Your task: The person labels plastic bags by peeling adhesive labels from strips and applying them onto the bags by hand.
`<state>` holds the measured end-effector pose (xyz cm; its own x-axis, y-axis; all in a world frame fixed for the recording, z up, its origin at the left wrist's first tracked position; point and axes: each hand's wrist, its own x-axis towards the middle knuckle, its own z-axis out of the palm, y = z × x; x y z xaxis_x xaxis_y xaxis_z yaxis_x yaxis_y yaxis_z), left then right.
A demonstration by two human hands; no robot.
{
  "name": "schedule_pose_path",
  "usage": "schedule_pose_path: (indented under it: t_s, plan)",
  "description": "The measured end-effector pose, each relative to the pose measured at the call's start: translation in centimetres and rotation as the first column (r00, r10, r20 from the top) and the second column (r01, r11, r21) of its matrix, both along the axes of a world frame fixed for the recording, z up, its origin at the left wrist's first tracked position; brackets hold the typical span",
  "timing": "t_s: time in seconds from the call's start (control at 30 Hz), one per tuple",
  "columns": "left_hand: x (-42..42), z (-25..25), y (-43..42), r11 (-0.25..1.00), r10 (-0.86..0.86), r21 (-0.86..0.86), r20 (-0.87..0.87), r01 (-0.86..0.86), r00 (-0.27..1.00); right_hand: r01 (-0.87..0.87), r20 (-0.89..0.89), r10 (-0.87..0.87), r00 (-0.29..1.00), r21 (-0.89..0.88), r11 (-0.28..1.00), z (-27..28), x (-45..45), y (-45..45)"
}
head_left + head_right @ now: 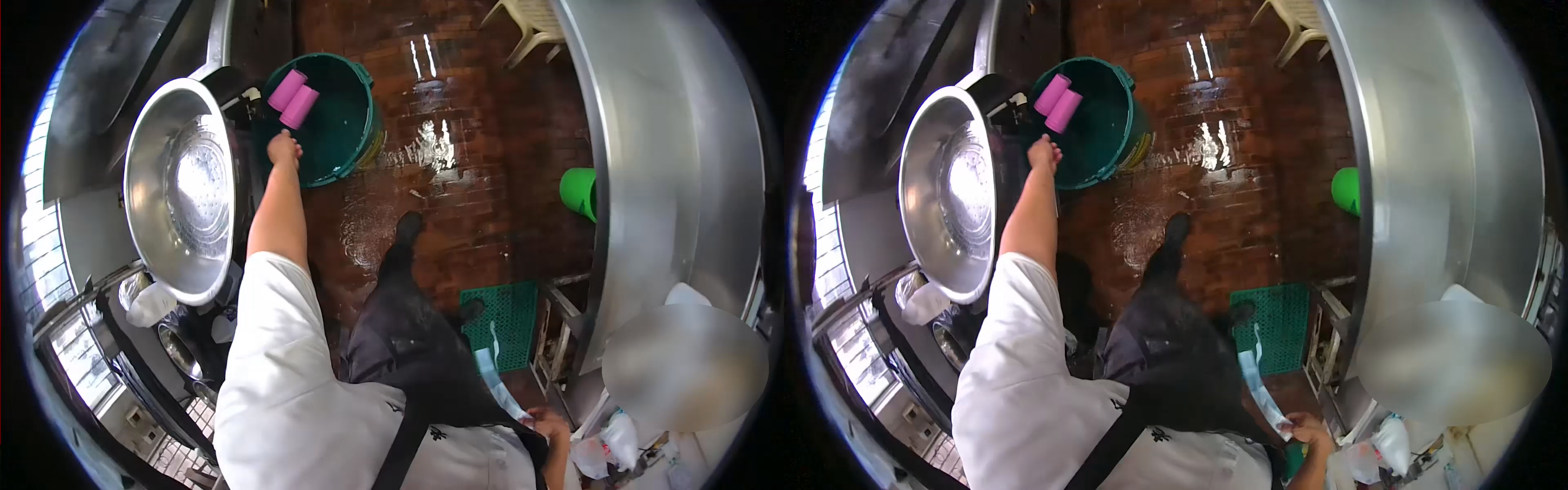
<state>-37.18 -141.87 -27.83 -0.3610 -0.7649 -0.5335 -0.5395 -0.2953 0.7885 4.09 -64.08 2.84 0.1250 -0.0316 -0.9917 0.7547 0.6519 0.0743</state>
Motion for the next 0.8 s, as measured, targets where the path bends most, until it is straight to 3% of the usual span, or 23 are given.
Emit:
schedule_pose_path:
  t_s: [0.07, 0.13, 0.17, 0.2, 0.23, 0.27, 0.3, 0.33, 0.4, 0.5, 0.57, 0.63, 0.67, 0.77, 0.8]
  plan:
    - [-3.2, -2.4, -5.0, 0.998, 0.000, -0.060, 0.106, 0.007, 0.994, 0.234, 0.033, -0.233, 0.972, -0.045, 0.971, -3.1, 4.0, 2.1]
    - [-6.2, -5.3, -9.3, 0.984, 0.043, -0.177, 0.173, -0.012, 0.984, 0.220, 0.090, -0.213, 0.973, -0.075, 0.973, -1.7, -0.2, -1.1]
    - [-7.2, -8.5, -12.9, 0.936, -0.001, -0.340, 0.249, 0.088, 0.968, 0.305, 0.136, -0.293, 0.946, -0.070, 0.950, -1.6, -0.8, -1.8]
    - [-8.7, -6.8, -12.0, 0.952, 0.105, -0.304, 0.207, -0.038, 0.973, 0.386, 0.181, -0.370, 0.911, -0.057, 0.921, -1.8, -1.0, -2.0]
    - [-9.7, -7.2, -13.1, 0.957, 0.138, -0.284, 0.267, -0.059, 0.954, 0.461, 0.226, -0.442, 0.868, -0.037, 0.887, -2.0, -1.0, -2.1]
    - [-10.4, -10.0, -15.5, 0.936, 0.169, -0.340, 0.213, -0.089, 0.962, 0.587, 0.231, -0.560, 0.796, -0.062, 0.808, -2.3, -0.3, -1.6]
    - [-11.0, -8.5, -15.8, 0.971, 0.126, -0.234, 0.300, -0.055, 0.946, 0.649, 0.233, -0.623, 0.747, -0.051, 0.759, -2.1, -0.8, -1.8]
    - [-11.5, -9.4, -16.8, 0.960, 0.153, -0.273, 0.320, -0.064, 0.935, 0.707, 0.236, -0.681, 0.693, -0.040, 0.706, -1.9, -1.6, -2.3]
    - [-12.5, -10.8, -19.0, 0.962, 0.158, -0.268, 0.363, -0.059, 0.918, 0.720, 0.234, -0.709, 0.665, 0.050, 0.692, -1.3, -3.2, -3.0]
    - [-13.1, -13.5, -22.8, 0.977, 0.057, -0.207, 0.451, 0.043, 0.891, 0.474, 0.206, -0.484, 0.850, 0.099, 0.875, -2.1, -3.1, -4.1]
    - [-13.8, -9.7, -19.1, 0.950, 0.211, -0.299, 0.420, -0.085, 0.882, 0.448, 0.226, -0.471, 0.853, 0.147, 0.882, -1.7, -6.5, -6.7]
    - [-12.7, -12.1, -20.8, 0.876, 0.199, -0.478, 0.474, 0.061, 0.858, 0.407, 0.213, -0.442, 0.871, 0.189, 0.894, -2.8, -5.8, -6.6]
    - [-12.4, -13.4, -21.8, 0.822, 0.195, -0.554, 0.496, 0.135, 0.846, 0.325, 0.190, -0.343, 0.920, 0.122, 0.938, -2.5, -6.0, -6.8]
    - [-11.4, -12.9, -22.2, 0.764, 0.062, -0.557, 0.565, 0.325, 0.822, 0.299, 0.103, -0.305, 0.947, 0.071, 0.952, -2.0, -7.5, -8.7]
    - [-11.0, -12.8, -22.0, 0.661, -0.003, -0.564, 0.657, 0.495, 0.754, 0.300, 0.099, -0.306, 0.947, 0.071, 0.951, -1.9, -7.4, -8.6]
